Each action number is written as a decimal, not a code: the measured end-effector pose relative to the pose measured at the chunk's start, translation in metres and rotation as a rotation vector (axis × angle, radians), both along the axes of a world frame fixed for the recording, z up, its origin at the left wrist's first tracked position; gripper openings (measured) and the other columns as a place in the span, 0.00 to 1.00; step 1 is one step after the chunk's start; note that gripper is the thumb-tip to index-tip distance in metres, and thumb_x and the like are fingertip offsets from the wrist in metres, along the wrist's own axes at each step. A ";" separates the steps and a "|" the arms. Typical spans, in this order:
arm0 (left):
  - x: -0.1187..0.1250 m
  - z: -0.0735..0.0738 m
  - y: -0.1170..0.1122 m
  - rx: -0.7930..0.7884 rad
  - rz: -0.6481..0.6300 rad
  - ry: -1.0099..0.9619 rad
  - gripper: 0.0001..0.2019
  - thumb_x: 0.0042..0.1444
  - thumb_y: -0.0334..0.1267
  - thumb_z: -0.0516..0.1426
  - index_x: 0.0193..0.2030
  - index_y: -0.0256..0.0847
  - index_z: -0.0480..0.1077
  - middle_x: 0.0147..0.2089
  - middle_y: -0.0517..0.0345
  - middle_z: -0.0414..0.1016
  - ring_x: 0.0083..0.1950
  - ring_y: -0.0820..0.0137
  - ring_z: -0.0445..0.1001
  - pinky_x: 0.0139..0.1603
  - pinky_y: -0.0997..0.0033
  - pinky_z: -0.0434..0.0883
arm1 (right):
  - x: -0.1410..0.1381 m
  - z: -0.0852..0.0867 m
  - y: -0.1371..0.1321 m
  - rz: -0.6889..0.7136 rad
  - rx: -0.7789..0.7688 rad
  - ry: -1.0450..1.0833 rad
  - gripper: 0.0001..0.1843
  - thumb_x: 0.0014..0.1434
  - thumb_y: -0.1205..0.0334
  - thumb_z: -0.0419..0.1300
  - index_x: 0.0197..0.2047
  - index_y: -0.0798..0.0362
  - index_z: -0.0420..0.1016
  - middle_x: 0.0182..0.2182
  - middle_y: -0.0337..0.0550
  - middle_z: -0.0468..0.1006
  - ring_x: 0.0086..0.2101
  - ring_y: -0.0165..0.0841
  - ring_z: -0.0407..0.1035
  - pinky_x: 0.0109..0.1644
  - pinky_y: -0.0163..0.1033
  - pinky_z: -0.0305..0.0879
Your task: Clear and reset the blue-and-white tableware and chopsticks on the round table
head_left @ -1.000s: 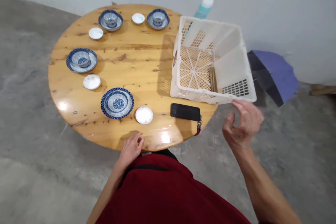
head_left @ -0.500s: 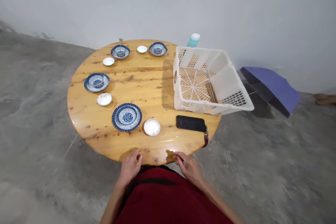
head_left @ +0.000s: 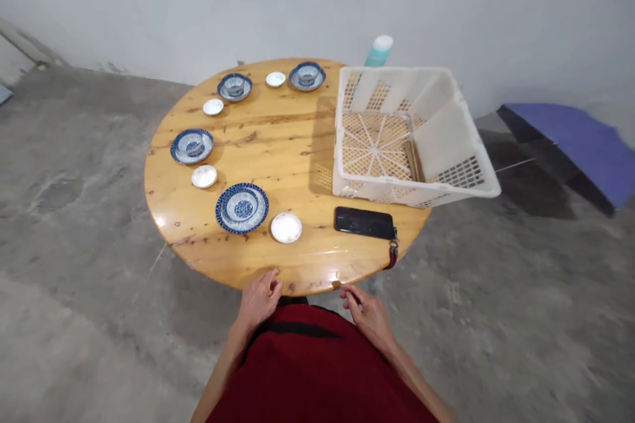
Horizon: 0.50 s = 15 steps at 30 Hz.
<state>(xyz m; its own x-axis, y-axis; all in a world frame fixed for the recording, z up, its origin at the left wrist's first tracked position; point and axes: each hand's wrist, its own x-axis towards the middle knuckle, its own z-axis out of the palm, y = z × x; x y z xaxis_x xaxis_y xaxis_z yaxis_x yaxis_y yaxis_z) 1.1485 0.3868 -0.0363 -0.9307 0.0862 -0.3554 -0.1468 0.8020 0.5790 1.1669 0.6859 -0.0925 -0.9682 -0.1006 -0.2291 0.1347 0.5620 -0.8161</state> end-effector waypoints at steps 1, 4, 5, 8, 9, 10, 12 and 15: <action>0.002 -0.001 0.001 -0.001 0.007 0.006 0.21 0.68 0.43 0.49 0.61 0.37 0.71 0.47 0.46 0.83 0.49 0.59 0.82 0.51 0.60 0.75 | -0.003 0.000 0.000 0.005 -0.010 0.016 0.19 0.66 0.55 0.49 0.49 0.50 0.78 0.36 0.44 0.85 0.30 0.36 0.80 0.37 0.41 0.76; 0.010 -0.003 0.004 -0.028 0.035 0.019 0.21 0.67 0.44 0.49 0.60 0.37 0.72 0.46 0.46 0.84 0.47 0.59 0.82 0.49 0.61 0.75 | -0.013 0.001 -0.001 0.028 -0.034 0.069 0.19 0.66 0.55 0.49 0.49 0.51 0.79 0.37 0.45 0.85 0.31 0.37 0.80 0.37 0.40 0.76; 0.012 -0.002 0.005 -0.044 0.053 0.023 0.21 0.66 0.44 0.50 0.59 0.38 0.72 0.46 0.47 0.84 0.47 0.59 0.82 0.49 0.61 0.75 | -0.016 0.002 -0.001 0.042 -0.038 0.082 0.20 0.67 0.55 0.49 0.49 0.51 0.79 0.37 0.45 0.85 0.32 0.37 0.81 0.38 0.40 0.76; 0.023 0.005 0.010 -0.087 0.114 0.009 0.19 0.65 0.42 0.51 0.58 0.40 0.72 0.45 0.49 0.84 0.47 0.61 0.82 0.48 0.65 0.74 | -0.024 0.002 0.001 0.101 -0.036 0.096 0.20 0.67 0.54 0.49 0.48 0.52 0.79 0.37 0.46 0.86 0.34 0.38 0.81 0.39 0.41 0.77; 0.027 0.008 0.012 -0.096 0.130 -0.005 0.18 0.65 0.42 0.51 0.58 0.41 0.72 0.45 0.51 0.84 0.46 0.63 0.82 0.48 0.67 0.74 | -0.026 0.003 0.002 0.123 -0.036 0.094 0.20 0.67 0.54 0.49 0.48 0.52 0.79 0.37 0.46 0.86 0.35 0.39 0.81 0.40 0.41 0.77; 0.031 0.012 0.015 -0.105 0.145 -0.021 0.18 0.66 0.42 0.51 0.58 0.42 0.72 0.45 0.52 0.83 0.46 0.64 0.82 0.47 0.68 0.73 | -0.028 0.003 0.004 0.144 -0.039 0.091 0.19 0.67 0.54 0.48 0.47 0.51 0.79 0.37 0.46 0.86 0.35 0.39 0.81 0.40 0.41 0.77; 0.041 0.017 0.022 -0.117 0.164 -0.051 0.17 0.66 0.42 0.50 0.58 0.42 0.72 0.44 0.53 0.83 0.44 0.65 0.81 0.46 0.69 0.73 | -0.032 0.004 0.007 0.194 -0.049 0.081 0.19 0.67 0.55 0.48 0.46 0.51 0.79 0.37 0.46 0.85 0.36 0.39 0.81 0.40 0.41 0.76; 0.058 0.020 0.032 -0.127 0.175 -0.085 0.18 0.67 0.43 0.50 0.58 0.41 0.72 0.44 0.53 0.82 0.43 0.65 0.80 0.46 0.68 0.73 | -0.038 0.001 0.011 0.270 -0.066 0.058 0.18 0.67 0.55 0.48 0.45 0.50 0.78 0.37 0.46 0.85 0.36 0.39 0.81 0.41 0.41 0.75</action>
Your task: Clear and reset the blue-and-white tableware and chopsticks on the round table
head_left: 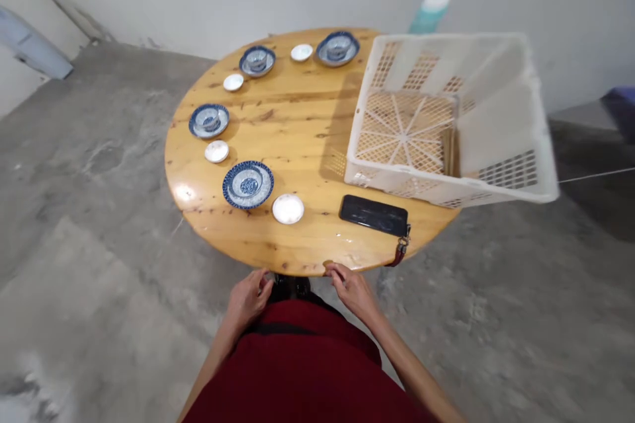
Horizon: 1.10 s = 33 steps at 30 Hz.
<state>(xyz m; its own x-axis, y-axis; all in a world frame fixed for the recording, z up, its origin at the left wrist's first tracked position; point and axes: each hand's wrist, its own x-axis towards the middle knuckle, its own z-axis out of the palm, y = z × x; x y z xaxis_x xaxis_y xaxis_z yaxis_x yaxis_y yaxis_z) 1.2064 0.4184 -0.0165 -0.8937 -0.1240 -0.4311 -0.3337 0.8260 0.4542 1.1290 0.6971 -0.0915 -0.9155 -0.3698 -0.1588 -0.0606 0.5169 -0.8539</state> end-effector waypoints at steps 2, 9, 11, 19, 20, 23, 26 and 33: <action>0.010 -0.001 0.005 0.000 -0.005 -0.027 0.18 0.67 0.44 0.50 0.57 0.41 0.72 0.43 0.53 0.82 0.43 0.65 0.80 0.46 0.67 0.73 | -0.002 -0.005 0.002 0.029 -0.004 -0.019 0.18 0.66 0.56 0.49 0.46 0.50 0.78 0.36 0.45 0.84 0.37 0.39 0.81 0.42 0.41 0.75; 0.018 -0.004 0.010 -0.018 -0.043 -0.053 0.18 0.68 0.44 0.49 0.58 0.40 0.71 0.45 0.51 0.82 0.45 0.63 0.81 0.47 0.66 0.73 | 0.008 -0.018 0.009 -0.005 -0.005 -0.006 0.19 0.67 0.54 0.49 0.48 0.51 0.78 0.37 0.47 0.85 0.37 0.40 0.82 0.40 0.42 0.76; 0.014 -0.004 0.007 -0.008 -0.070 -0.053 0.18 0.67 0.43 0.49 0.58 0.40 0.71 0.45 0.51 0.82 0.45 0.63 0.81 0.47 0.67 0.73 | 0.011 -0.020 0.008 -0.007 0.001 0.012 0.19 0.68 0.54 0.48 0.48 0.51 0.78 0.38 0.47 0.85 0.37 0.40 0.82 0.40 0.42 0.77; 0.020 -0.010 -0.032 -0.018 -0.061 -0.020 0.18 0.67 0.41 0.49 0.58 0.41 0.71 0.47 0.50 0.82 0.48 0.61 0.81 0.48 0.66 0.74 | 0.009 -0.015 -0.037 -0.004 0.040 0.083 0.18 0.68 0.55 0.49 0.47 0.50 0.78 0.41 0.47 0.86 0.41 0.41 0.82 0.43 0.44 0.78; 0.024 -0.012 -0.043 -0.026 -0.046 -0.011 0.18 0.67 0.41 0.49 0.58 0.41 0.71 0.48 0.50 0.82 0.48 0.61 0.81 0.48 0.66 0.74 | 0.009 -0.015 -0.048 0.014 0.059 0.095 0.18 0.68 0.55 0.48 0.47 0.50 0.78 0.41 0.46 0.86 0.40 0.41 0.82 0.43 0.44 0.77; 0.038 -0.017 -0.082 -0.024 0.003 0.029 0.18 0.66 0.41 0.49 0.58 0.42 0.72 0.50 0.49 0.82 0.49 0.61 0.81 0.48 0.66 0.75 | 0.007 -0.013 -0.093 0.077 0.117 0.152 0.18 0.68 0.56 0.48 0.49 0.49 0.78 0.38 0.44 0.86 0.38 0.40 0.82 0.43 0.43 0.76; 0.055 -0.018 -0.132 0.005 0.059 0.096 0.19 0.67 0.42 0.49 0.58 0.42 0.72 0.50 0.48 0.82 0.48 0.62 0.81 0.49 0.65 0.75 | 0.008 -0.007 -0.149 0.147 0.147 0.222 0.18 0.67 0.58 0.48 0.48 0.49 0.79 0.38 0.45 0.86 0.38 0.40 0.81 0.44 0.43 0.75; 0.100 -0.011 -0.259 -0.012 0.190 0.105 0.21 0.67 0.44 0.47 0.59 0.40 0.72 0.48 0.48 0.82 0.43 0.63 0.81 0.49 0.64 0.74 | 0.039 0.010 -0.302 0.340 0.134 0.191 0.17 0.66 0.63 0.49 0.49 0.50 0.79 0.38 0.44 0.85 0.37 0.37 0.80 0.45 0.40 0.73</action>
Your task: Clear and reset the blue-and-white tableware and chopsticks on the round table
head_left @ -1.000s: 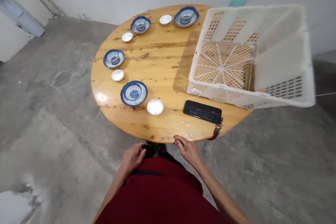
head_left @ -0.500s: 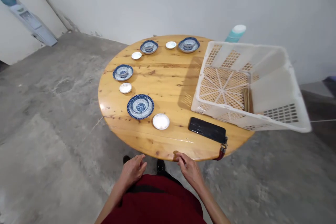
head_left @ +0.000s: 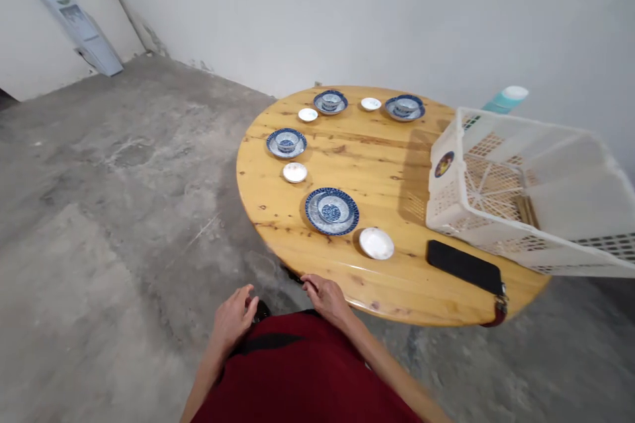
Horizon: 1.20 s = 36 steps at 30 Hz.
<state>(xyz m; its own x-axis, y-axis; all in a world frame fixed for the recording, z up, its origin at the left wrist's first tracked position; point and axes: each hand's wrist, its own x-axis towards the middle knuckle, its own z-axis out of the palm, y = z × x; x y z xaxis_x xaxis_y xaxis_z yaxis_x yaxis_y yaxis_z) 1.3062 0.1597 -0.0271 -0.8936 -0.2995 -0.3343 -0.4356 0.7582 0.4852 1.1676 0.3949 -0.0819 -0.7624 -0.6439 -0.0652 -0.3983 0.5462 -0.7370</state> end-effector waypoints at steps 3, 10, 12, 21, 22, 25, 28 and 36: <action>0.015 -0.001 -0.040 -0.007 0.035 -0.045 0.21 0.68 0.43 0.48 0.60 0.38 0.71 0.49 0.47 0.82 0.45 0.62 0.81 0.49 0.63 0.73 | 0.018 0.005 -0.054 0.116 -0.025 -0.046 0.17 0.65 0.66 0.51 0.49 0.50 0.79 0.38 0.43 0.85 0.37 0.35 0.80 0.45 0.37 0.72; 0.009 -0.012 -0.093 0.028 0.030 -0.041 0.19 0.68 0.41 0.49 0.61 0.41 0.71 0.51 0.48 0.82 0.50 0.62 0.81 0.49 0.66 0.73 | 0.011 0.007 -0.122 0.125 -0.012 -0.053 0.18 0.67 0.65 0.49 0.50 0.52 0.79 0.38 0.44 0.85 0.37 0.34 0.79 0.46 0.38 0.72; -0.002 -0.017 -0.106 0.034 0.012 -0.027 0.19 0.68 0.41 0.49 0.61 0.42 0.70 0.50 0.49 0.82 0.50 0.62 0.81 0.50 0.66 0.73 | 0.002 0.005 -0.137 0.133 -0.016 -0.060 0.18 0.66 0.66 0.50 0.50 0.51 0.79 0.38 0.43 0.85 0.35 0.33 0.79 0.45 0.37 0.72; -0.093 -0.005 -0.203 0.003 -0.055 0.014 0.19 0.68 0.43 0.49 0.60 0.41 0.70 0.48 0.50 0.82 0.49 0.61 0.81 0.48 0.64 0.74 | -0.067 -0.012 -0.246 0.141 -0.017 -0.097 0.17 0.65 0.66 0.52 0.51 0.50 0.80 0.39 0.42 0.85 0.39 0.35 0.80 0.46 0.37 0.72; -0.106 -0.001 -0.215 -0.003 -0.067 0.018 0.19 0.68 0.44 0.49 0.60 0.41 0.70 0.48 0.49 0.82 0.49 0.61 0.81 0.48 0.65 0.74 | -0.078 -0.012 -0.260 0.138 -0.015 -0.099 0.17 0.65 0.66 0.53 0.51 0.50 0.80 0.40 0.43 0.85 0.40 0.36 0.80 0.47 0.37 0.72; -0.148 0.009 -0.251 -0.013 -0.116 0.024 0.20 0.68 0.44 0.49 0.60 0.40 0.70 0.48 0.49 0.82 0.48 0.61 0.81 0.45 0.66 0.74 | -0.113 -0.009 -0.301 0.110 -0.019 -0.115 0.17 0.66 0.66 0.52 0.52 0.49 0.80 0.42 0.43 0.85 0.43 0.37 0.80 0.49 0.38 0.72; -0.185 0.013 -0.282 -0.037 -0.156 0.035 0.20 0.68 0.44 0.48 0.60 0.40 0.70 0.47 0.50 0.82 0.48 0.62 0.82 0.45 0.66 0.74 | -0.148 -0.004 -0.338 0.092 -0.008 -0.130 0.18 0.67 0.66 0.52 0.53 0.50 0.80 0.44 0.43 0.86 0.45 0.37 0.80 0.51 0.39 0.72; -0.255 0.004 -0.333 0.007 -0.277 -0.058 0.22 0.69 0.44 0.46 0.62 0.38 0.69 0.49 0.47 0.81 0.50 0.60 0.81 0.49 0.63 0.74 | -0.226 0.014 -0.409 0.118 -0.013 -0.073 0.18 0.68 0.66 0.51 0.54 0.53 0.79 0.50 0.47 0.84 0.50 0.38 0.79 0.55 0.40 0.72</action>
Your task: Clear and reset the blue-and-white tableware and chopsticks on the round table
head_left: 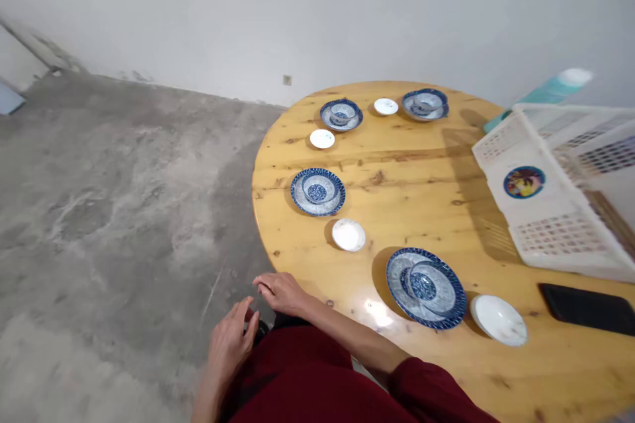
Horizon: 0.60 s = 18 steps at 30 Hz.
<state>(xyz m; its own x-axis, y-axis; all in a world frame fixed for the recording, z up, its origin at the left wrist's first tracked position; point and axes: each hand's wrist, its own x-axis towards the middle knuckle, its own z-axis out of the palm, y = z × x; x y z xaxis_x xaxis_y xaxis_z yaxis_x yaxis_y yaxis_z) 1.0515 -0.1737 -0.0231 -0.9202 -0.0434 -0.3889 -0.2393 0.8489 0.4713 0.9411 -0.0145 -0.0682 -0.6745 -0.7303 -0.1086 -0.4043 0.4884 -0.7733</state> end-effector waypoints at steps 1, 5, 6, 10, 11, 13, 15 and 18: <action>-0.009 -0.001 -0.005 0.001 -0.026 -0.032 0.22 0.69 0.44 0.46 0.63 0.38 0.69 0.50 0.46 0.81 0.51 0.59 0.81 0.51 0.62 0.74 | -0.007 0.001 -0.007 -0.007 -0.009 0.007 0.18 0.68 0.66 0.52 0.54 0.53 0.79 0.49 0.47 0.84 0.49 0.38 0.79 0.54 0.40 0.72; -0.055 0.000 -0.030 -0.002 -0.169 -0.119 0.21 0.69 0.41 0.45 0.63 0.39 0.68 0.55 0.44 0.79 0.54 0.59 0.80 0.53 0.62 0.73 | -0.024 0.000 -0.037 -0.110 -0.040 0.007 0.17 0.67 0.66 0.52 0.53 0.53 0.79 0.48 0.48 0.85 0.48 0.37 0.79 0.54 0.39 0.72; -0.068 0.001 -0.038 -0.001 -0.216 -0.121 0.20 0.69 0.41 0.45 0.62 0.40 0.69 0.56 0.45 0.79 0.55 0.58 0.80 0.53 0.62 0.73 | -0.027 -0.001 -0.045 -0.152 -0.049 0.001 0.17 0.67 0.67 0.52 0.53 0.53 0.79 0.47 0.48 0.85 0.47 0.37 0.80 0.53 0.39 0.72; -0.116 0.011 -0.081 0.017 -0.371 -0.054 0.19 0.70 0.41 0.44 0.57 0.41 0.72 0.56 0.46 0.79 0.56 0.59 0.79 0.53 0.62 0.73 | -0.037 -0.010 -0.084 -0.365 -0.099 -0.048 0.17 0.67 0.68 0.51 0.50 0.54 0.80 0.42 0.46 0.86 0.42 0.36 0.80 0.48 0.37 0.72; -0.126 0.013 -0.096 0.019 -0.385 -0.035 0.20 0.70 0.42 0.44 0.58 0.42 0.72 0.56 0.46 0.79 0.55 0.59 0.80 0.53 0.62 0.73 | -0.040 -0.011 -0.095 -0.423 -0.118 -0.064 0.17 0.67 0.67 0.51 0.49 0.54 0.80 0.39 0.45 0.86 0.39 0.35 0.80 0.46 0.36 0.71; -0.146 0.015 -0.130 0.016 -0.385 0.000 0.21 0.69 0.44 0.45 0.60 0.41 0.71 0.56 0.46 0.80 0.54 0.59 0.80 0.52 0.62 0.74 | -0.049 -0.011 -0.120 -0.528 -0.156 -0.087 0.17 0.68 0.66 0.50 0.49 0.54 0.80 0.36 0.43 0.85 0.35 0.33 0.79 0.42 0.35 0.70; -0.163 0.014 -0.168 0.019 -0.379 0.045 0.22 0.68 0.45 0.46 0.62 0.40 0.71 0.54 0.46 0.81 0.53 0.59 0.81 0.51 0.62 0.74 | -0.059 -0.007 -0.145 -0.602 -0.169 -0.093 0.17 0.68 0.66 0.50 0.50 0.53 0.80 0.34 0.42 0.85 0.33 0.32 0.79 0.41 0.34 0.69; -0.188 0.008 -0.217 0.047 -0.376 0.119 0.24 0.68 0.47 0.46 0.60 0.38 0.71 0.50 0.45 0.82 0.50 0.58 0.82 0.50 0.61 0.75 | -0.074 0.001 -0.180 -0.625 -0.117 -0.078 0.18 0.66 0.67 0.51 0.50 0.53 0.80 0.36 0.43 0.86 0.34 0.32 0.79 0.41 0.34 0.68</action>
